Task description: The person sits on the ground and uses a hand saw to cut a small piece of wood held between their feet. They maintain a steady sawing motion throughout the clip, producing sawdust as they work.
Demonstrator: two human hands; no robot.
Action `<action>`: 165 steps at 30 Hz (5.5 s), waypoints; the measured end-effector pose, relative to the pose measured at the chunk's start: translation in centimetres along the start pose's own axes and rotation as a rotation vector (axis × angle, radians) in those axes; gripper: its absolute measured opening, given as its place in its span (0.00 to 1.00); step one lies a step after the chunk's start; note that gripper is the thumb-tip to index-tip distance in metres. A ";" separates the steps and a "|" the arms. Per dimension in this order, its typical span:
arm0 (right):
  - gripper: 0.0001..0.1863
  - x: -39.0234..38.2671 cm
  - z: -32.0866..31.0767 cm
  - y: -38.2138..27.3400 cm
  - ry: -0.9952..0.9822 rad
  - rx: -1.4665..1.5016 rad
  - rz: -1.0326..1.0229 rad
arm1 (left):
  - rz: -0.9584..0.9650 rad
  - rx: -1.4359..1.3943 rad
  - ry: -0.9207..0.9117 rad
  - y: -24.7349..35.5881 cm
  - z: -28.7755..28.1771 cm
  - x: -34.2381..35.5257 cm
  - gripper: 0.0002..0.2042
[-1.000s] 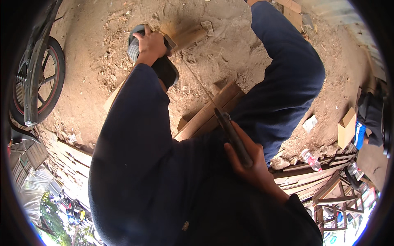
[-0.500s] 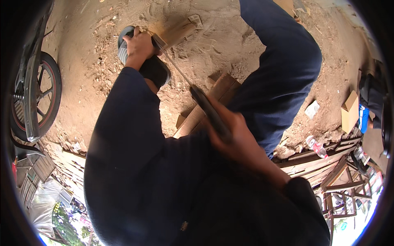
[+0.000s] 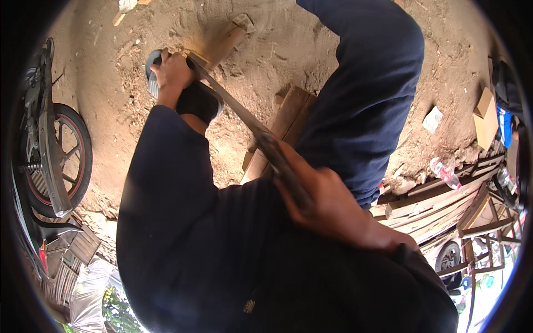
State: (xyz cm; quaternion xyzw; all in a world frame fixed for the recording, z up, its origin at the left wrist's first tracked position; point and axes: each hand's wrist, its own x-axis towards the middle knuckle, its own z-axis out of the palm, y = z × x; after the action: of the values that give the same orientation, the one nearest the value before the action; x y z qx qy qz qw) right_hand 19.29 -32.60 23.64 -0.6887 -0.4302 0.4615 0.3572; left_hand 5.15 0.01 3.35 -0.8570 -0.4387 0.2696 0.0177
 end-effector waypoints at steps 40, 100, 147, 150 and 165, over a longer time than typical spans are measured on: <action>0.32 -1.6 0.2 1.6 0.044 0.025 0.097 | -0.005 0.010 -0.102 1.0 -2.2 -0.4 0.36; 0.23 3.1 -4.9 -4.1 0.051 0.231 -0.260 | -0.099 -1.111 0.450 -16.2 -14.4 -18.4 0.33; 0.32 13.8 -10.0 -23.3 -0.565 0.516 -0.236 | -0.237 -0.167 1.209 -26.2 -16.1 -31.4 0.15; 0.31 14.5 -10.2 -22.7 -0.477 0.522 -0.281 | -0.270 -0.025 1.225 -26.7 -14.9 -33.4 0.13; 0.18 15.1 -7.2 -22.0 -0.453 0.395 0.144 | 0.166 0.146 1.478 -19.1 -18.4 -32.8 0.10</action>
State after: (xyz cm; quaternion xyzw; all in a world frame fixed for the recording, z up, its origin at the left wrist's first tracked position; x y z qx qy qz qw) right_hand 23.41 -11.16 40.58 -0.5144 -0.3511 0.7019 0.3457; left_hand -15.63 -9.47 38.78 -0.8419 -0.2274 -0.3479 0.3444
